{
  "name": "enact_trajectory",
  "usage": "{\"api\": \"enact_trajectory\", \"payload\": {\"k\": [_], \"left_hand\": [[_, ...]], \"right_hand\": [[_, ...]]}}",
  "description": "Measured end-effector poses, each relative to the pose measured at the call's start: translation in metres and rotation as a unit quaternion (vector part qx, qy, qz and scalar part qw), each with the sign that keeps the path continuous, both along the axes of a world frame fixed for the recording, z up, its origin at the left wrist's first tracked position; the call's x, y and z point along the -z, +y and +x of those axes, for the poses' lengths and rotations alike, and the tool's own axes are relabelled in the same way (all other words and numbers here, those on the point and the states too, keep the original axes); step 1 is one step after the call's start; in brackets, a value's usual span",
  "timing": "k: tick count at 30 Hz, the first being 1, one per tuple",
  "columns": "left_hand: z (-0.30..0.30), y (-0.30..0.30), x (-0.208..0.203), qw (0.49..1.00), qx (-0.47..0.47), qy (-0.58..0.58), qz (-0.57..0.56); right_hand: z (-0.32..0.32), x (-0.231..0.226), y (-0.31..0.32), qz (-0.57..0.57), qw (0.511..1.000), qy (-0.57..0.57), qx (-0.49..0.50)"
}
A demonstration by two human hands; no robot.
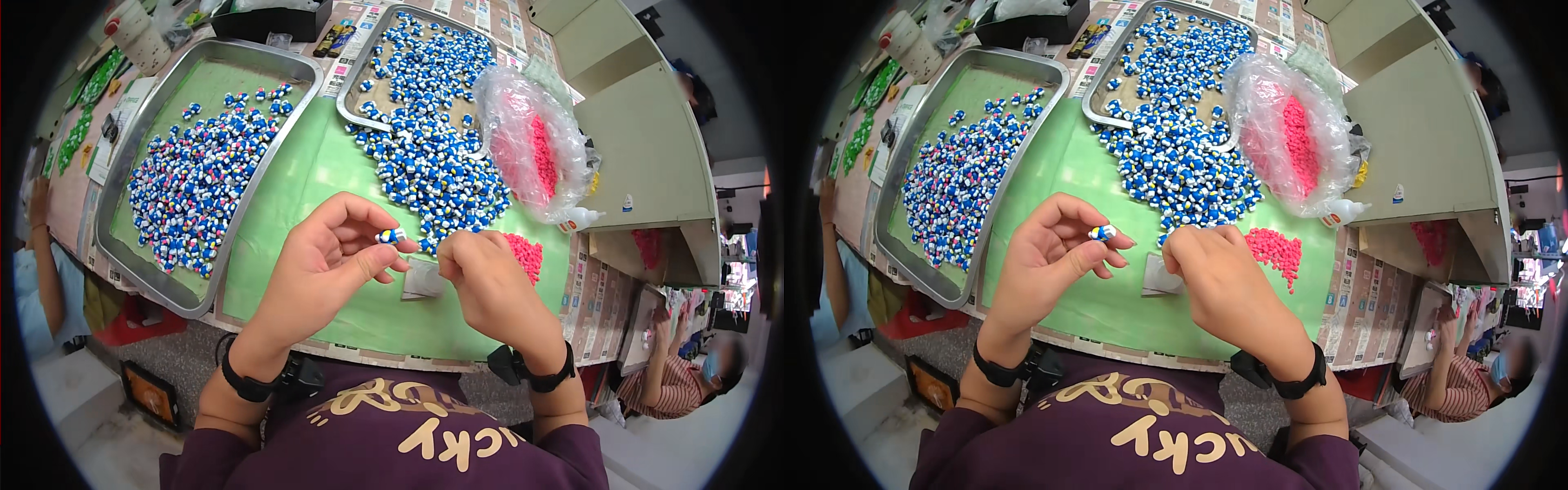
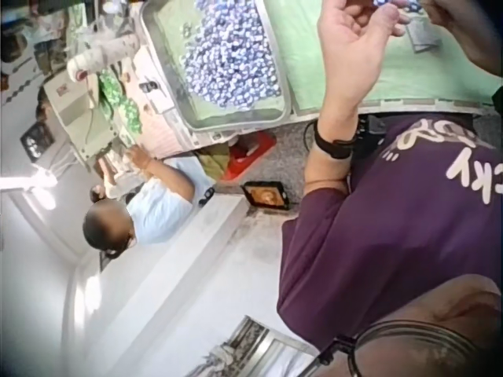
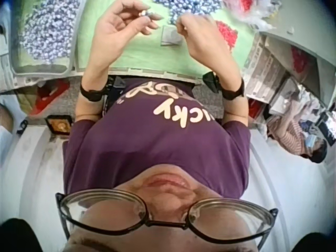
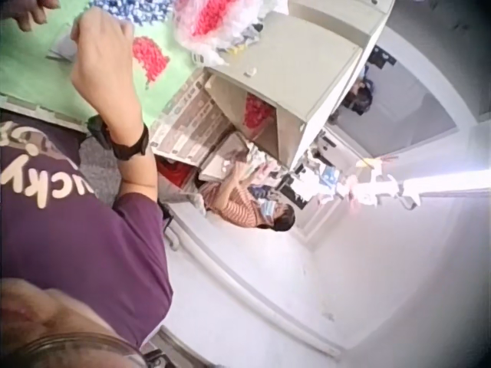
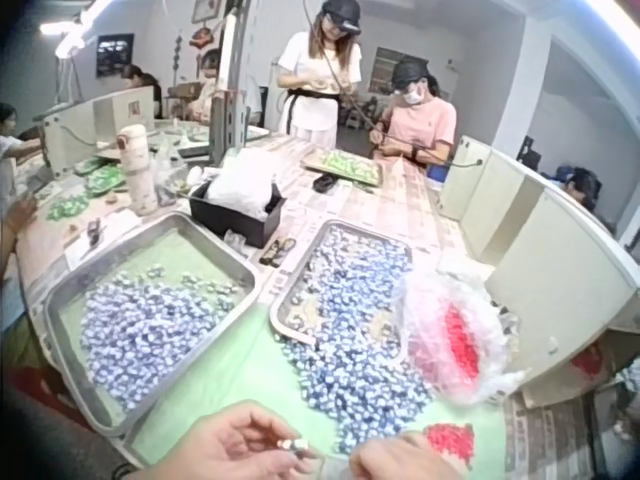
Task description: The person assembles small blue and white capsule-shaped candies by inserting pink pieces into them by hand. They pick up a capsule from a tray, insert a pink piece, and place the assembled candy back on the table. The process is repeated continuously throughout the clip.
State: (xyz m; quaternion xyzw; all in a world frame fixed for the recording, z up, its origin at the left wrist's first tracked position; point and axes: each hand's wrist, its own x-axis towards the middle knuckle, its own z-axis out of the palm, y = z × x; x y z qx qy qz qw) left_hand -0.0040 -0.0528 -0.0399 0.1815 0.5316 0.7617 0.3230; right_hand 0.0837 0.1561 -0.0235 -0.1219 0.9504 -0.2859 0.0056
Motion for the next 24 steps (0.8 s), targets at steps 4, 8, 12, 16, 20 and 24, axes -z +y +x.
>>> {"api": "enact_trajectory", "payload": {"k": [4,8,12,16,20,24], "left_hand": [[0.0,0.005,0.002,1.0,-0.009,0.02,0.004],[0.002,0.008,0.003,0.999,-0.018,-0.002,0.036],[0.002,0.013,-0.003,0.997,-0.006,-0.058,0.053],[0.006,0.018,-0.007,0.998,-0.03,-0.011,0.046],[0.013,0.019,-0.009,0.996,-0.064,0.048,0.037],[0.016,0.02,-0.011,0.993,-0.078,0.08,0.023]], "right_hand": [[0.002,-0.002,0.002,-0.028,0.999,-0.016,0.012],[0.005,-0.011,-0.001,-0.21,0.976,0.006,0.058],[0.002,-0.021,-0.01,-0.336,0.937,0.066,0.07],[-0.004,-0.025,-0.022,-0.357,0.924,0.12,0.065],[-0.006,-0.024,-0.024,-0.297,0.944,0.132,0.049],[-0.007,-0.022,-0.023,-0.237,0.959,0.149,0.039]]}}
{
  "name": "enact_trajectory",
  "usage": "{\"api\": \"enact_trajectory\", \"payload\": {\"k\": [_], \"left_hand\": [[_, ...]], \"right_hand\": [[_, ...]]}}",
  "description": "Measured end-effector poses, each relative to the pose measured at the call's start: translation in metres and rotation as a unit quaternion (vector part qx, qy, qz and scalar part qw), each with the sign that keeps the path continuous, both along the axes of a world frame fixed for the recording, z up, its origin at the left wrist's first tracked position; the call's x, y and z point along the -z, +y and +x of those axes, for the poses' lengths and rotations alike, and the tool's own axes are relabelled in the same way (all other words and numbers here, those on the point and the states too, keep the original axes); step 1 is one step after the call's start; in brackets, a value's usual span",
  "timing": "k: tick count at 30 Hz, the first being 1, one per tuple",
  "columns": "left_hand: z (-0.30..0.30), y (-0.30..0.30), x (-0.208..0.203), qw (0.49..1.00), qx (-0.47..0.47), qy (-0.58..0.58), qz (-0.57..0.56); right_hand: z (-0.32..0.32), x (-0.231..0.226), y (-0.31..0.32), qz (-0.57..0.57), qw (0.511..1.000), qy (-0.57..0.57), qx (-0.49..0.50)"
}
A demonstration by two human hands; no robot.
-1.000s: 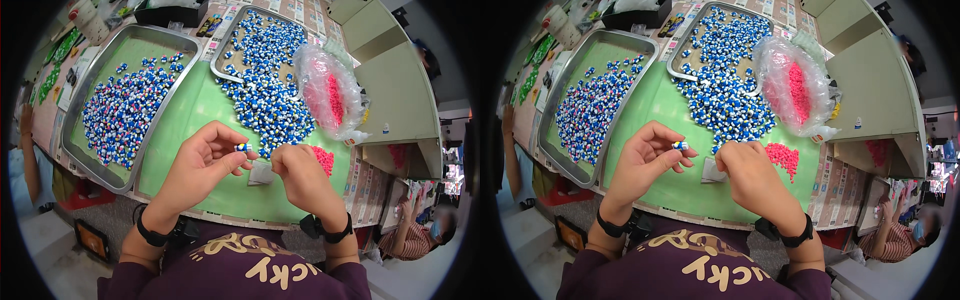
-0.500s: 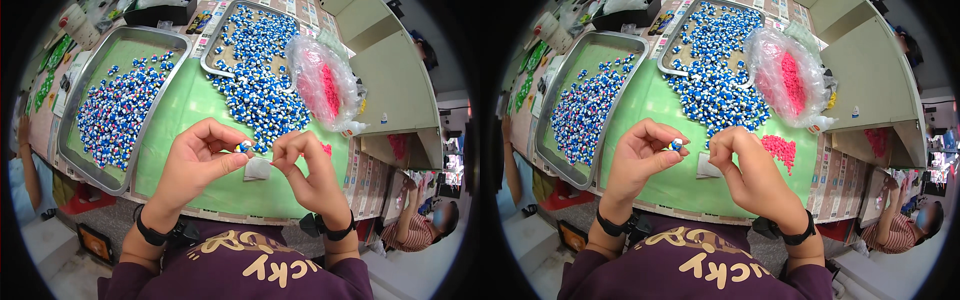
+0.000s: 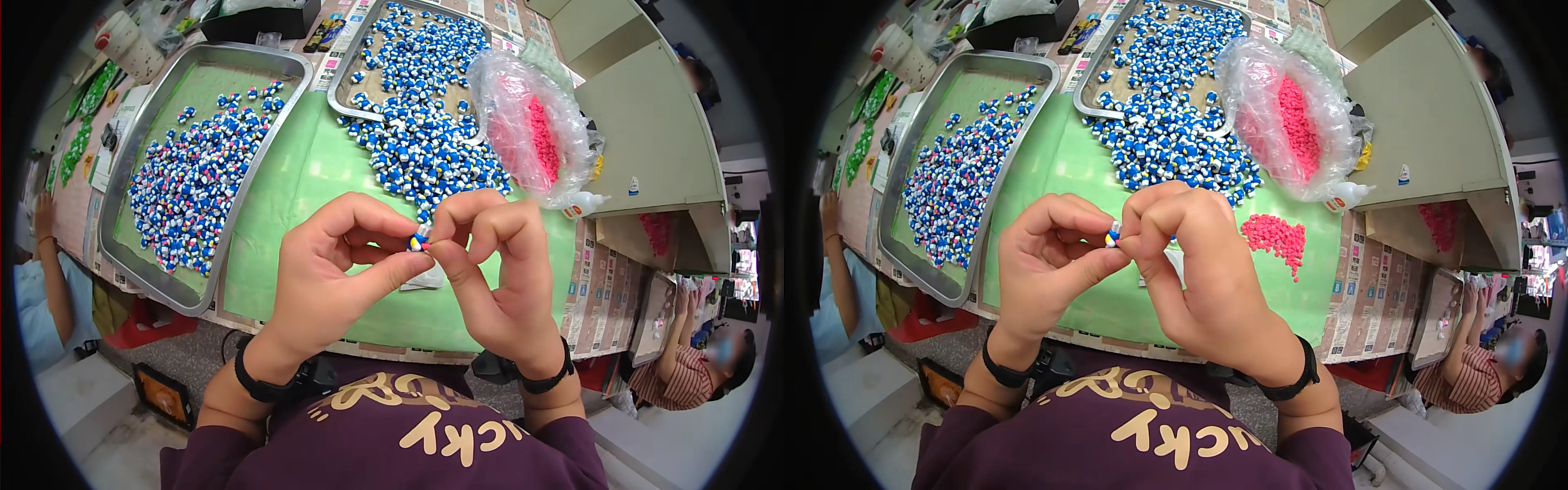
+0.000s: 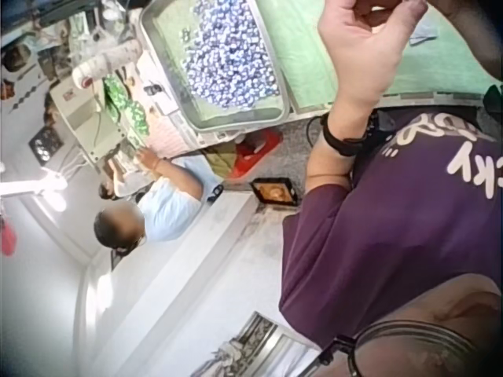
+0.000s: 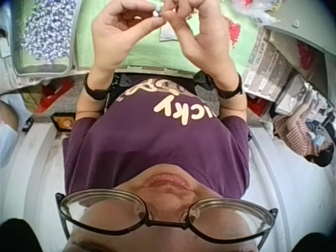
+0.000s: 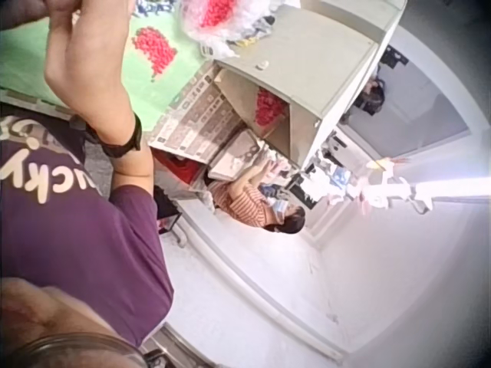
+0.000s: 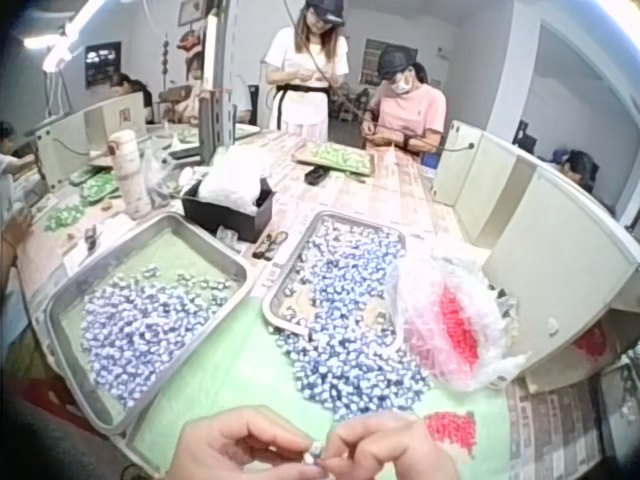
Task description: The person assembles small blue and white capsule-shaped candies by inserting pink pieces into them by hand. They pick up a capsule from a tray, insert a pink piece, and place the assembled candy back on the table. The process is repeated continuously throughout the clip.
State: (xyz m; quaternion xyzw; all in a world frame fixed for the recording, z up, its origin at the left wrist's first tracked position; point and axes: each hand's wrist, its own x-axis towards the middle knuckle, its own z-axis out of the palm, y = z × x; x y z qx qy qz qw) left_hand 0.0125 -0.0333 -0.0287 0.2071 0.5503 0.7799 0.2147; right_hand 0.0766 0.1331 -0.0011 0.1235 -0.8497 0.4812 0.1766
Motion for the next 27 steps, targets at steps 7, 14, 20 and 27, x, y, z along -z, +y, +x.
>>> {"api": "enact_trajectory", "payload": {"k": [7,14,20,27], "left_hand": [[-0.001,-0.001,-0.004,0.986,-0.033,0.149,-0.063],[-0.02,-0.027,0.009,0.961,-0.12,0.233,-0.089],[-0.07,-0.119,0.029,0.905,-0.287,0.233,-0.212],[-0.076,-0.122,0.015,0.772,-0.354,0.276,-0.449]], "right_hand": [[-0.001,0.005,-0.006,-0.063,0.997,0.0,0.039],[0.007,-0.001,0.043,-0.13,0.985,-0.038,0.11],[0.035,0.031,0.103,0.076,0.971,-0.158,0.162],[0.033,0.05,0.091,0.203,0.953,-0.196,0.112]]}}
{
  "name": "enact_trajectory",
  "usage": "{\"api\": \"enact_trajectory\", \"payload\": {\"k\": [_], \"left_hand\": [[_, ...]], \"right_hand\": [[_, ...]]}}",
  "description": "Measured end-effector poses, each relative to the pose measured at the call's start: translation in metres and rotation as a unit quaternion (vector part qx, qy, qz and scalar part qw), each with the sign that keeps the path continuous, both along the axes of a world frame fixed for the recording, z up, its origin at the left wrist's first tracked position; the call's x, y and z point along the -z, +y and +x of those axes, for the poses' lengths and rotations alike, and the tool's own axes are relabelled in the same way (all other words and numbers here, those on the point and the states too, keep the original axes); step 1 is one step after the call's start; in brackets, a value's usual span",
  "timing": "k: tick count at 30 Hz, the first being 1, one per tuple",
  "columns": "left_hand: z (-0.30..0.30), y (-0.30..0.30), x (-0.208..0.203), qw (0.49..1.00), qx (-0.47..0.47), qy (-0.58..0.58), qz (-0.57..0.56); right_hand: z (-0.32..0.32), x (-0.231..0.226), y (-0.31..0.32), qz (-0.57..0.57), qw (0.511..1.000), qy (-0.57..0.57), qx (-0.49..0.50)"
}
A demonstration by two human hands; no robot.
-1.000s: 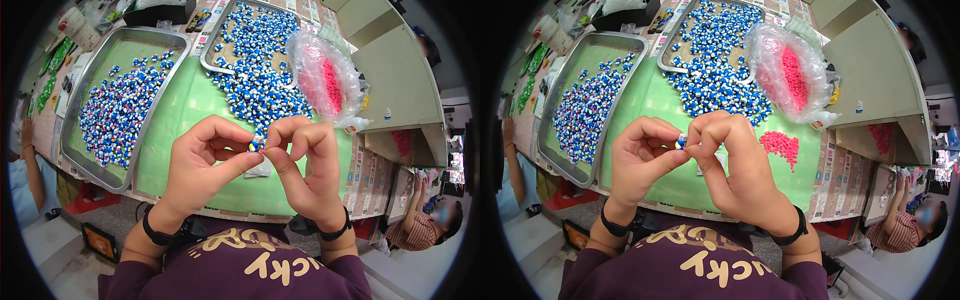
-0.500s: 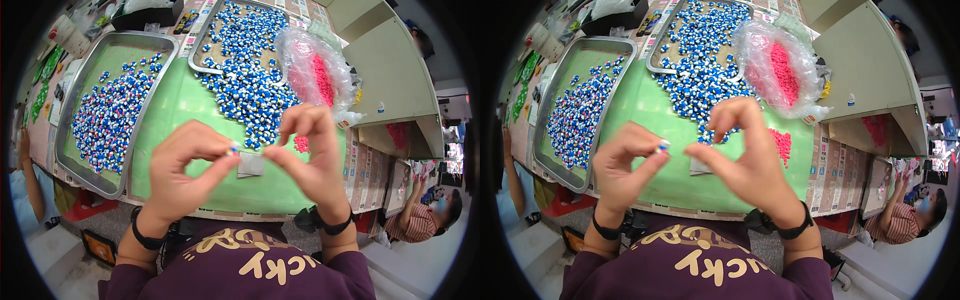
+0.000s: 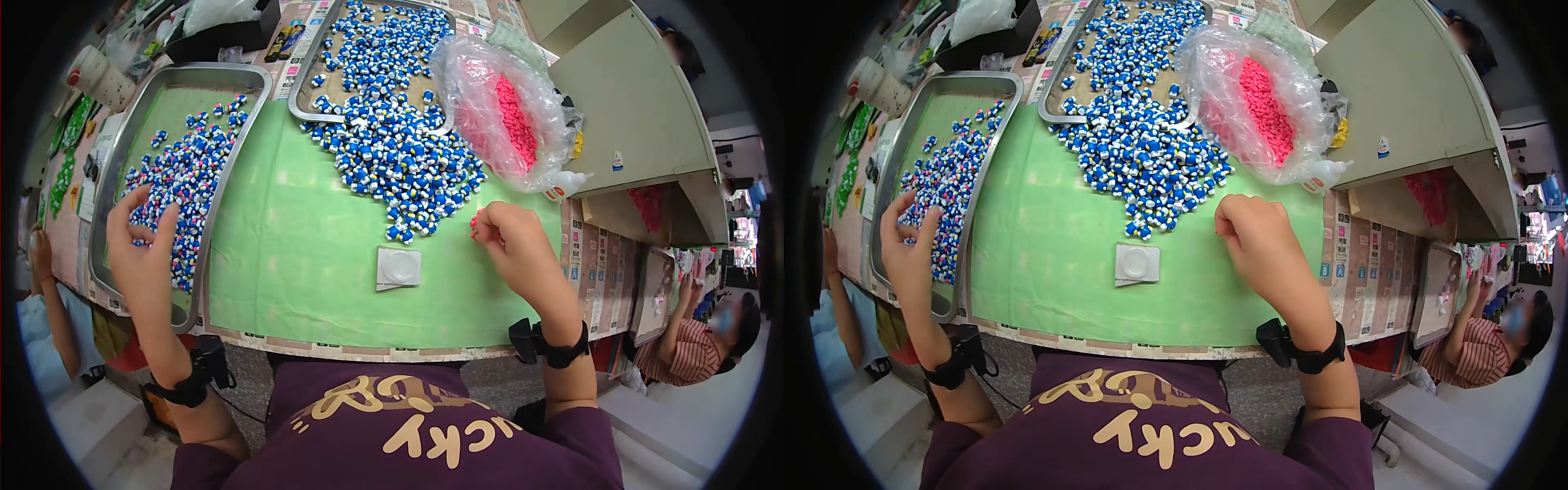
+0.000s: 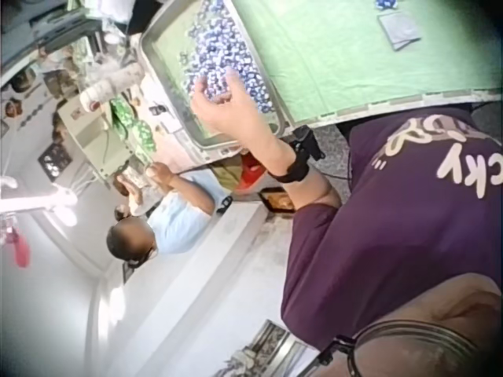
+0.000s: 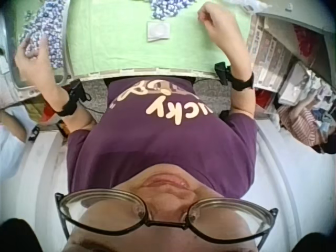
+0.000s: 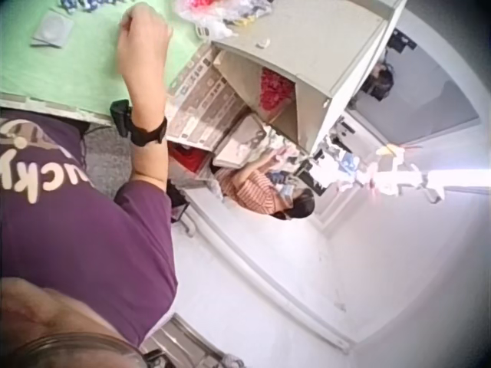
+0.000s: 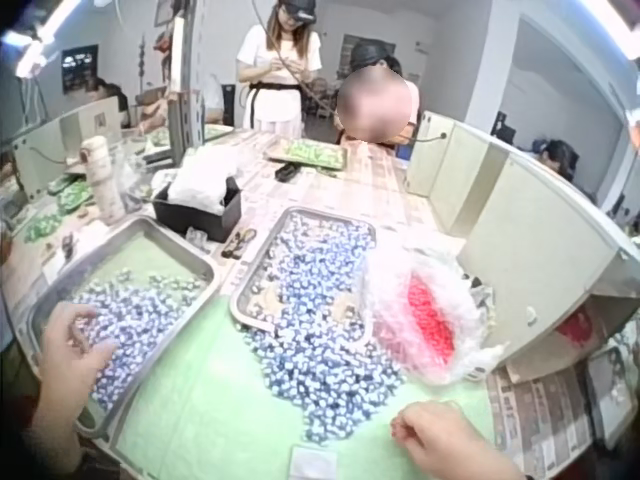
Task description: The person assembles small blue and white capsule-shaped candies by inserting pink pieces into them by hand. They pick up a capsule from a tray, insert a pink piece, and place the assembled candy back on the table. The process is repeated continuously throughout the clip.
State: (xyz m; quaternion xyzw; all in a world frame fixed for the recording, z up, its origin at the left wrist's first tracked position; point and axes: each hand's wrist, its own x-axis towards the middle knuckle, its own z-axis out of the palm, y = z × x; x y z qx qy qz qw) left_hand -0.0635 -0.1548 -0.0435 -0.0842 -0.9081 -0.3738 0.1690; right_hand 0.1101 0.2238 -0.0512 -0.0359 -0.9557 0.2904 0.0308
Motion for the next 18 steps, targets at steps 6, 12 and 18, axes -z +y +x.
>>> {"api": "enact_trajectory", "payload": {"k": [6,12,18], "left_hand": [[0.032,0.1,-0.014,0.949,0.29,-0.112,0.053],[0.017,0.147,0.025,0.921,0.375,-0.103,-0.031],[0.021,0.16,0.034,0.917,0.38,-0.074,-0.096]], "right_hand": [[0.0,0.009,-0.006,0.098,0.995,0.03,-0.006],[0.0,0.007,-0.012,0.115,0.993,0.035,-0.001],[0.003,0.013,-0.013,0.122,0.992,0.03,0.006]]}}
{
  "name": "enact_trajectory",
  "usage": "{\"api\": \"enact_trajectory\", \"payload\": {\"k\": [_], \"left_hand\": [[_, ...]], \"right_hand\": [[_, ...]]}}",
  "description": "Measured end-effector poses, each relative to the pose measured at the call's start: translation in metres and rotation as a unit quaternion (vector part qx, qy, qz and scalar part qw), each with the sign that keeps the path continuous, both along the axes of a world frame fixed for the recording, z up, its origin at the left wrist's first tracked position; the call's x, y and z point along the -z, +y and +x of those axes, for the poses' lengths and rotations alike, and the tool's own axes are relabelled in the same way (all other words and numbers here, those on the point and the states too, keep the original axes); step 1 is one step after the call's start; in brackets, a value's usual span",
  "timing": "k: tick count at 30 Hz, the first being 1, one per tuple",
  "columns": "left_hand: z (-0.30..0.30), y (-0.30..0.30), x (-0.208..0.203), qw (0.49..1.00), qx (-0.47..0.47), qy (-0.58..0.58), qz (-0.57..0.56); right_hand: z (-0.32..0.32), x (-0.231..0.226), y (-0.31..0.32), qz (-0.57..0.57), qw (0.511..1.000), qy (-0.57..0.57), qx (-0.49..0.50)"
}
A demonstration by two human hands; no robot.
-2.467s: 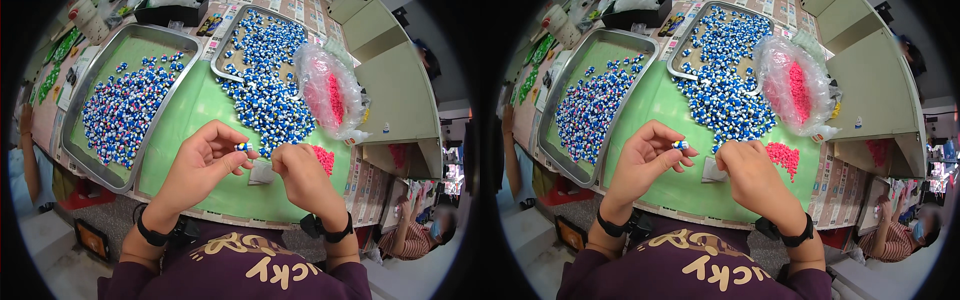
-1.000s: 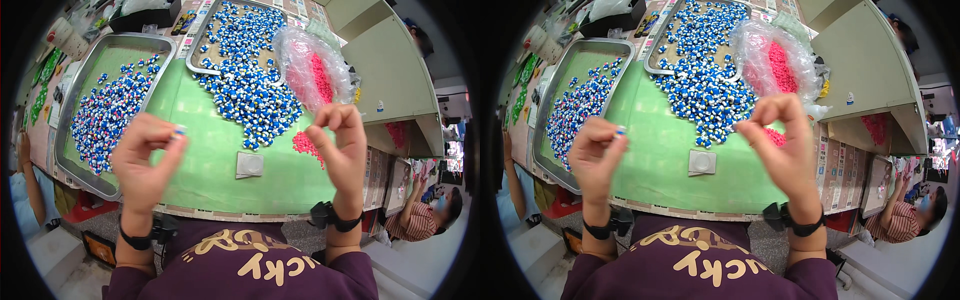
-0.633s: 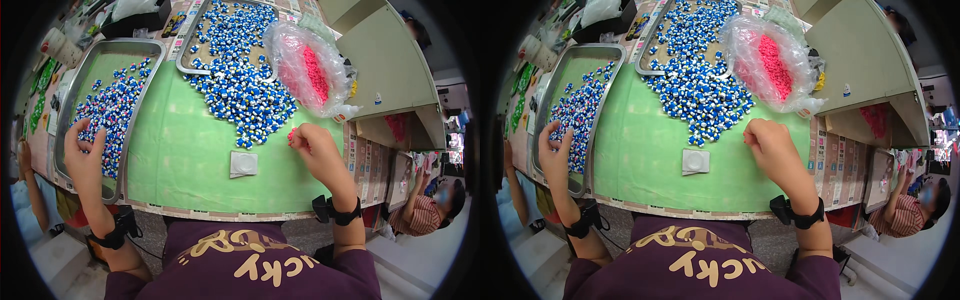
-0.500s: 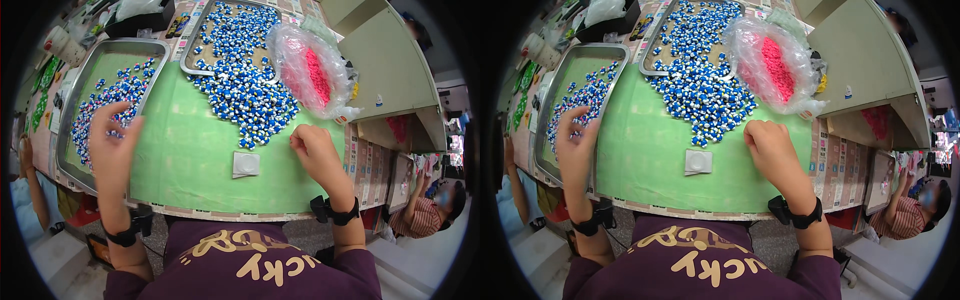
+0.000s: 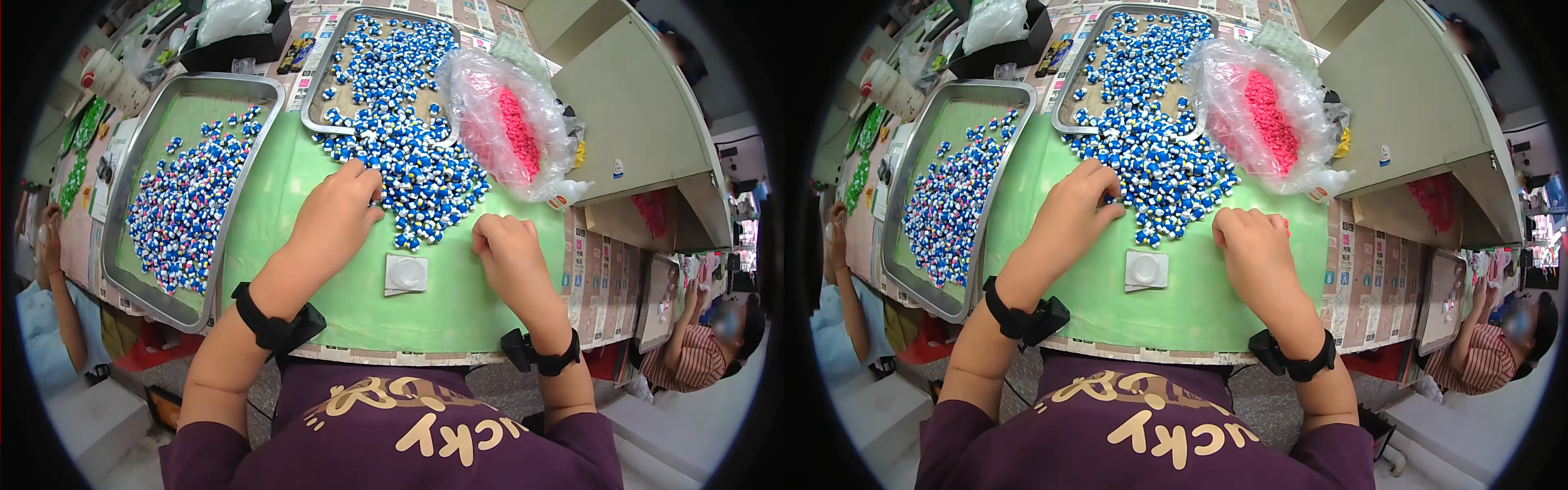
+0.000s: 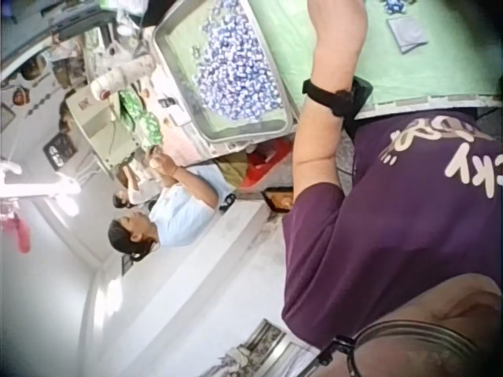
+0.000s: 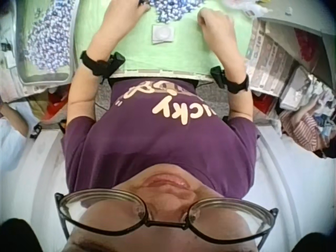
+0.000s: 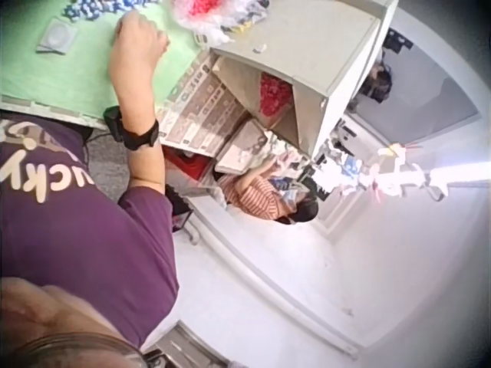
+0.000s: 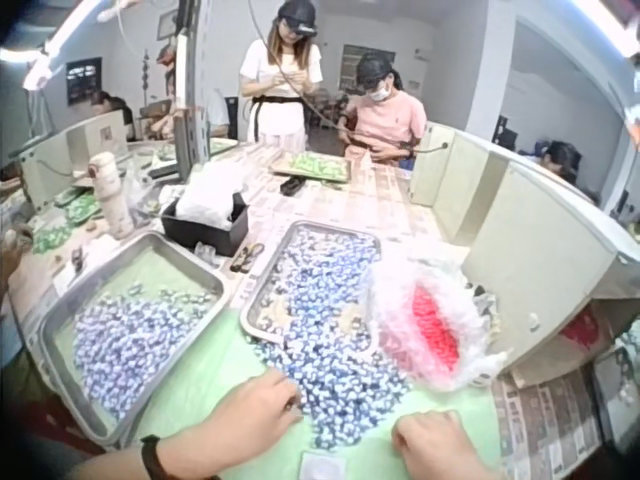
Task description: The person assembles small blue and white capsule-shaped candies by inserting pink pieces into them by hand. They pick up a capsule from a tray, insert a pink piece, and place the assembled candy back on the table. The process is repeated continuously throughout the clip.
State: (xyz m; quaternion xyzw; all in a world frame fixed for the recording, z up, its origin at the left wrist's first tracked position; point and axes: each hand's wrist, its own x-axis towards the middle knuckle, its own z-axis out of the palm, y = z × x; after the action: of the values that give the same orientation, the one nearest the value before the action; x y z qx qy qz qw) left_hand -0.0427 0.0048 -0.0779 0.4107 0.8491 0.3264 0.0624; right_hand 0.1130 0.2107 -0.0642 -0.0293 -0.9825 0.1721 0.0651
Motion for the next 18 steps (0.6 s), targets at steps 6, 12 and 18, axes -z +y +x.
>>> {"api": "enact_trajectory", "payload": {"k": [6,12,18], "left_hand": [[-0.002,-0.007,-0.01,0.999,-0.011,-0.043,0.019],[0.022,-0.026,-0.054,0.918,0.031,-0.34,0.2],[0.041,-0.031,-0.065,0.786,0.087,-0.541,0.286]], "right_hand": [[0.001,-0.006,-0.003,-0.054,0.998,0.01,-0.011],[-0.012,-0.051,-0.035,-0.301,0.943,0.128,-0.065],[-0.024,-0.061,-0.049,-0.283,0.922,0.204,-0.171]]}}
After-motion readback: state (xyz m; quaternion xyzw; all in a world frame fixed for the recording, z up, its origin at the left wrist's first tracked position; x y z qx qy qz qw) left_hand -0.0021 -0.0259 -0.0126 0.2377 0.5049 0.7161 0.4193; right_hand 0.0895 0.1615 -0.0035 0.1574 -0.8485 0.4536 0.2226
